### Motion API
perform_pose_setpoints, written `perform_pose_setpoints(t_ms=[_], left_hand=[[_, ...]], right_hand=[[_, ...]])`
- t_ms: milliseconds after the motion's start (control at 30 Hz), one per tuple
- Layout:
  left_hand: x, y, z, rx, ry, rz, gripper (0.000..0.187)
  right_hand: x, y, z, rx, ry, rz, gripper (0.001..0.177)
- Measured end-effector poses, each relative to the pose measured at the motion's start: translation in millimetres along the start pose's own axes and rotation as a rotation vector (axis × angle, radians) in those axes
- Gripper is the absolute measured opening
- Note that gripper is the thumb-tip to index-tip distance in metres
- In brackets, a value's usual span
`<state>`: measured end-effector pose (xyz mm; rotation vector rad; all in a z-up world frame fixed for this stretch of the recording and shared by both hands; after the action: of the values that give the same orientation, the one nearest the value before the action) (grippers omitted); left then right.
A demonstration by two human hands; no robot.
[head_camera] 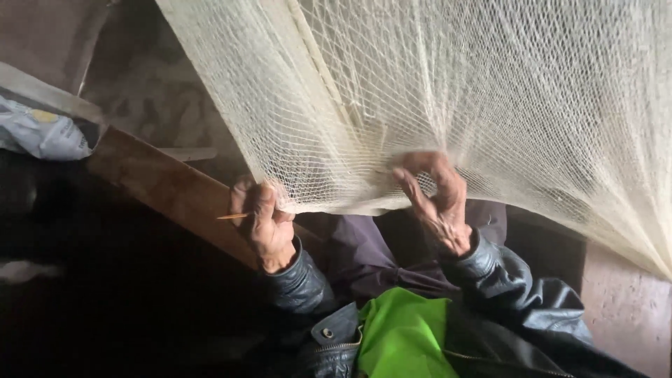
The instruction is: Repairing a fine-mesh fishing net by weaving and knotting thread using a small shuttle.
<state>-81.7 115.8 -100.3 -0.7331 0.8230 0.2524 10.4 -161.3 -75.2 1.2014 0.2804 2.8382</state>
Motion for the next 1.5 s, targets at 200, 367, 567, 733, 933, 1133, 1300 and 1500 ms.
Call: perform_pose_setpoints(t_ms=[200, 367, 567, 733, 933, 1133, 1300, 1500], left_hand=[[-5, -8, 4, 0.049, -0.019, -0.004, 0.006], [1, 3, 4, 0.060, 0.002, -0.016, 0.005], [-6, -1, 1, 0.038, 0.039, -0.007, 0.005], [0, 13, -1, 0.006, 0.052, 0.019, 0.007], [-3, 2, -4, -0.026, 0.052, 0.008, 0.008], [0, 4, -4, -0.067, 0.053, 0.034, 0.010], [0, 1, -4, -0.057, 0.024, 0.099, 0.011], [-23, -39, -5, 0.132, 0.075, 0.040, 0.014]], right_hand=[[-111, -8, -93, -0.022, -0.843, 0.244, 0.024], [-28, -19, -53, 0.215, -0.563, 0.265, 0.012], [1, -24, -30, 0.232, -0.448, 0.327, 0.008], [-16, -23, -52, 0.223, -0.519, 0.307, 0.008], [9, -7, -23, 0.192, -0.316, 0.329, 0.008], [47, 2, 12, 0.178, -0.101, 0.258, 0.011], [73, 4, 46, 0.096, 0.102, 0.168, 0.019], [86, 0, 63, -0.007, 0.479, -0.293, 0.025]])
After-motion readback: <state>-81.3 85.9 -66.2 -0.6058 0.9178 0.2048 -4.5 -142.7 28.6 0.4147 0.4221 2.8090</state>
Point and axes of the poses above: each hand's wrist, its own z-axis towards the middle knuckle, its own y-axis out of the back of the hand, x = y × z, the point moved 9 cm from there along z, towards the middle knuckle, and after that the axes turned 4 degrees about -x, right-handed, at the moved point
